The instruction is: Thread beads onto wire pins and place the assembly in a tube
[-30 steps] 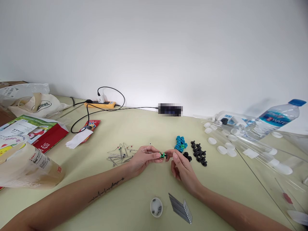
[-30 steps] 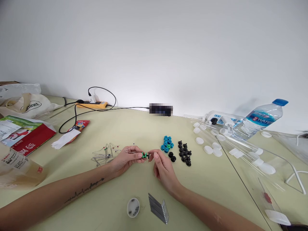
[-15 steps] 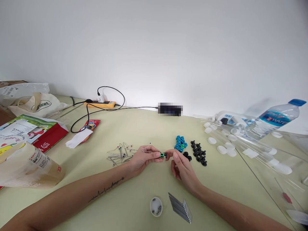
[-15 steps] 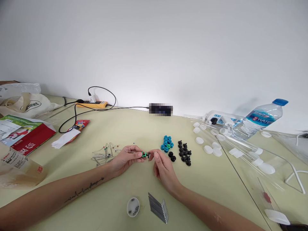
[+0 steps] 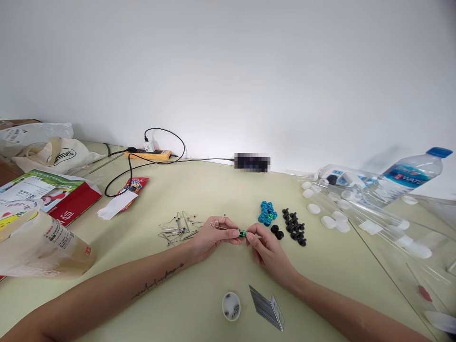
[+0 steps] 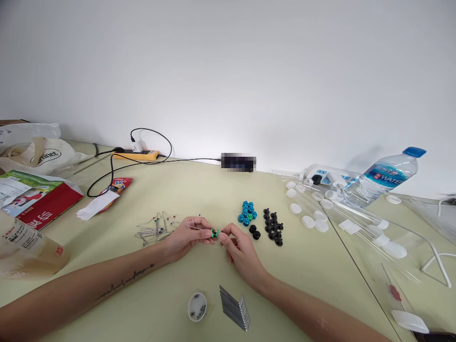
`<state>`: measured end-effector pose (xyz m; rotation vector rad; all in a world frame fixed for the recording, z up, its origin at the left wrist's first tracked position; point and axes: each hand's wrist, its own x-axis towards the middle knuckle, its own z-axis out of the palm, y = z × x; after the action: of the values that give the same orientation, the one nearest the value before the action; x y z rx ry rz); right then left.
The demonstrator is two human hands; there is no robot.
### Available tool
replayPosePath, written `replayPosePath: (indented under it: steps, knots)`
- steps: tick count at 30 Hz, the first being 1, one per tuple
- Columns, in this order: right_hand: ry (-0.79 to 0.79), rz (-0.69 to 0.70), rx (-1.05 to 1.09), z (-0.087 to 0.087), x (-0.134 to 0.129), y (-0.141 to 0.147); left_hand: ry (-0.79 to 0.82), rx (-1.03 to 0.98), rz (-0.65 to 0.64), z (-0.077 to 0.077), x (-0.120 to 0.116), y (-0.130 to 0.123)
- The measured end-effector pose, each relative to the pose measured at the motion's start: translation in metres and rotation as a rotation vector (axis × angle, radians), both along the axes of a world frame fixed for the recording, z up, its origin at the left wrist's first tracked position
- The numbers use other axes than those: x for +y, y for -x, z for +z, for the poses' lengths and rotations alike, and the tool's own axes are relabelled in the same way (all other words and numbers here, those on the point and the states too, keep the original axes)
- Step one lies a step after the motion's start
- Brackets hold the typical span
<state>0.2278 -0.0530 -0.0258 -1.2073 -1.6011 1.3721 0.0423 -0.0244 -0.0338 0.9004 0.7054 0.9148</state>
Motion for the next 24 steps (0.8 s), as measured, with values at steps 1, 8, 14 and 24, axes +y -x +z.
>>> replayPosePath:
  steps: [1,8,14,24]
  knots:
    - [0.006,-0.004,0.019,0.0000,-0.0002,0.0001,0.007,-0.006,0.004,0.0002,0.0000,0.0002]
    - [-0.013,0.008,0.001,-0.0003,0.0001,-0.0006,0.000,-0.004,-0.019,-0.0009,-0.0003,0.0011]
    - [0.006,0.012,0.014,-0.0019,0.0006,-0.0011,0.010,-0.014,-0.022,-0.0006,0.0010,0.0014]
    - [-0.013,0.028,-0.030,-0.0006,0.0008,-0.0013,-0.014,-0.008,-0.050,-0.0027,0.0020,0.0017]
